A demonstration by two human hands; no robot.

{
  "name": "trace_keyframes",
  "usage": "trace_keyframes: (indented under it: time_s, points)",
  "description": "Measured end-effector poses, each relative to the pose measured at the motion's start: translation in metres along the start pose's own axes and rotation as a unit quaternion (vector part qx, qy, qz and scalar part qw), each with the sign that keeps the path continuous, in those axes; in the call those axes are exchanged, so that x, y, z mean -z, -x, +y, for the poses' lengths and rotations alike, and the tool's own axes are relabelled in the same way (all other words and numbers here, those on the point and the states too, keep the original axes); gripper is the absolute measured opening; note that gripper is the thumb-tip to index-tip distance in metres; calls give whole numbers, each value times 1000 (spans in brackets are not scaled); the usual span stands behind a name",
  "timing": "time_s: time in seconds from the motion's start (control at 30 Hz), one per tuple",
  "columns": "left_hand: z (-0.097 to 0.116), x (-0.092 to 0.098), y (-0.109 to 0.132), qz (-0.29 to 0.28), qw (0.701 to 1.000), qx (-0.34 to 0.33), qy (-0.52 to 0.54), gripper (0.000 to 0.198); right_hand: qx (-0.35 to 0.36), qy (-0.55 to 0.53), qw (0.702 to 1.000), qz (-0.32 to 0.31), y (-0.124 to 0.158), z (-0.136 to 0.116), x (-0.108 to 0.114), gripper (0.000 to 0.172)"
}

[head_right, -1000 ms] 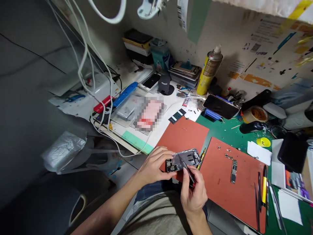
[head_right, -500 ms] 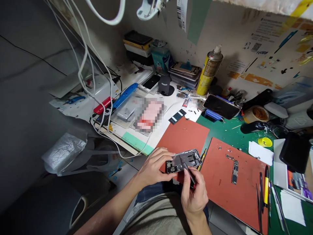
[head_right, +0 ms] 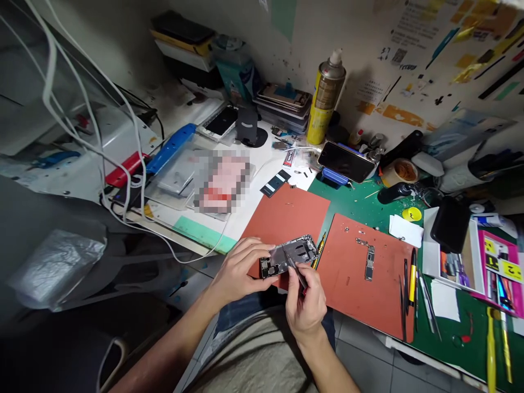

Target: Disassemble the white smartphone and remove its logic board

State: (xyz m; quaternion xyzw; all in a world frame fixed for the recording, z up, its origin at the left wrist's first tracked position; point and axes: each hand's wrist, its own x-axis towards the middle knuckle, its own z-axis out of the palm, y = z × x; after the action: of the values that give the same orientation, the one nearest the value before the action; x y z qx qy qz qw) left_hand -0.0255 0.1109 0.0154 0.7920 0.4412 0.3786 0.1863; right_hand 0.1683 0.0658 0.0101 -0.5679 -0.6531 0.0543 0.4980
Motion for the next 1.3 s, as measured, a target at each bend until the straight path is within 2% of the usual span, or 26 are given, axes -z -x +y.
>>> trace_keyframes:
  time_s: [0.7,0.8,0.97,1.13,1.3]
  points:
    - [-1,0,3,-14,1000,19,5,40,17,-1,1000,8,-2,-4,-3,25]
    - [0,1,2,-17,1000,22,5,39,39,4,999,3,-2,-3,-2,27]
    - [-1,1,1,-16,1000,20,3,36,112,24,992,-61,1,-1,0,26]
    - [-1,2,0,-14,1000,16,12,38,129,96,986,-42,-2,0,0,24]
    - [-1,3,-1,-16,1000,16,15,35,132,67,987,-62,-7,-3,-2,23]
